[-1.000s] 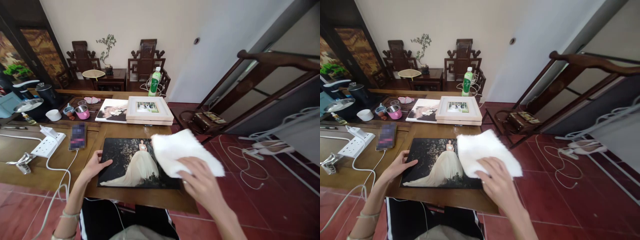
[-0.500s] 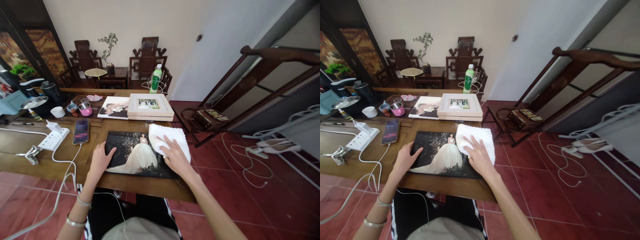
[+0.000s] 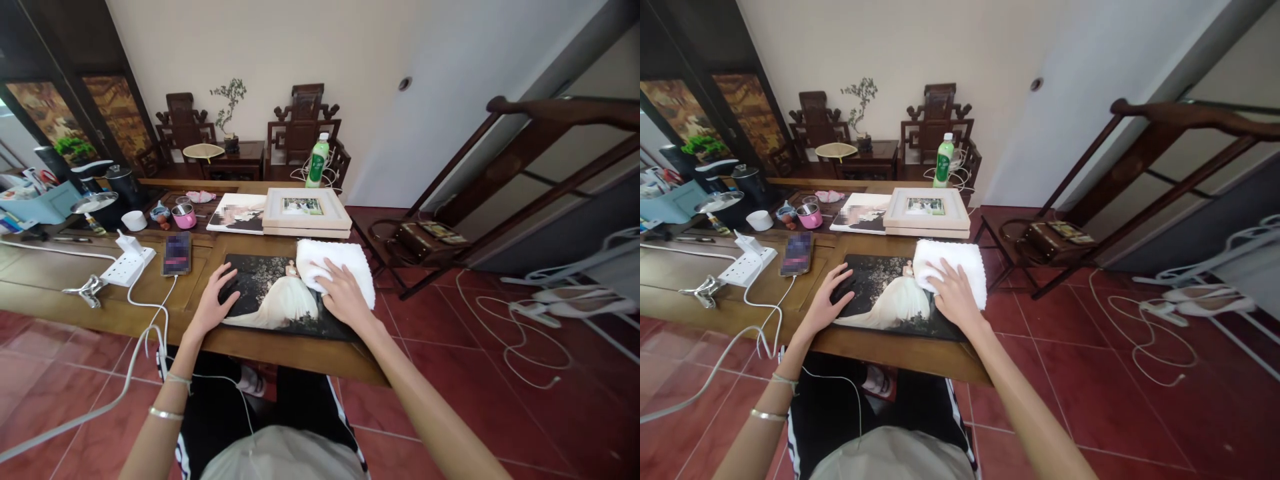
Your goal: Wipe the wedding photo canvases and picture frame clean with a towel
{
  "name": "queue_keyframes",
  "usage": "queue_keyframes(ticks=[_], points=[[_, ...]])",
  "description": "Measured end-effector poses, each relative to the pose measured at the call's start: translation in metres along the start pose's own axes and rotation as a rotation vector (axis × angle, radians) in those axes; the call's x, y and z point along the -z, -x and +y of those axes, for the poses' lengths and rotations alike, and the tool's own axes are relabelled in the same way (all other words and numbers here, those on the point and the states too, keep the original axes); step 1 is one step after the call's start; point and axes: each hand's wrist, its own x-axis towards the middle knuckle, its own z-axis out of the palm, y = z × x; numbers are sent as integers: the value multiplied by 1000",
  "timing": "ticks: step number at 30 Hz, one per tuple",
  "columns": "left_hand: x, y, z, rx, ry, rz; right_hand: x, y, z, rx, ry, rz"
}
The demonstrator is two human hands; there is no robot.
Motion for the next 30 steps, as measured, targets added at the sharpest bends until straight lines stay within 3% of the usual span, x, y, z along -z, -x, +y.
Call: queue_keyframes(ticks=[5, 8, 11, 17, 20, 23, 27, 30], points=[[-4, -3, -4, -22, 14, -86, 3, -36, -5, 10, 33, -110], [-9, -1, -8, 11, -39, -88, 1, -35, -10, 34, 33, -89], [-12, 0, -8, 40, -76, -75, 6, -9, -21, 87, -9, -62], [-10, -3, -8, 8, -75, -77, 35, 69, -55, 219, -114, -52], [-9, -6, -10, -11, -71, -76, 42, 79, -55, 248, -139, -69], [-9, -7, -10, -27, -72, -80, 35, 55, -37, 172, -106, -77], [-9, -7, -6, -21, -75, -79, 16, 0, -10, 31, -29, -96], [-8, -6, -4, 5, -75, -75, 9, -22, -7, -8, 6, -102]])
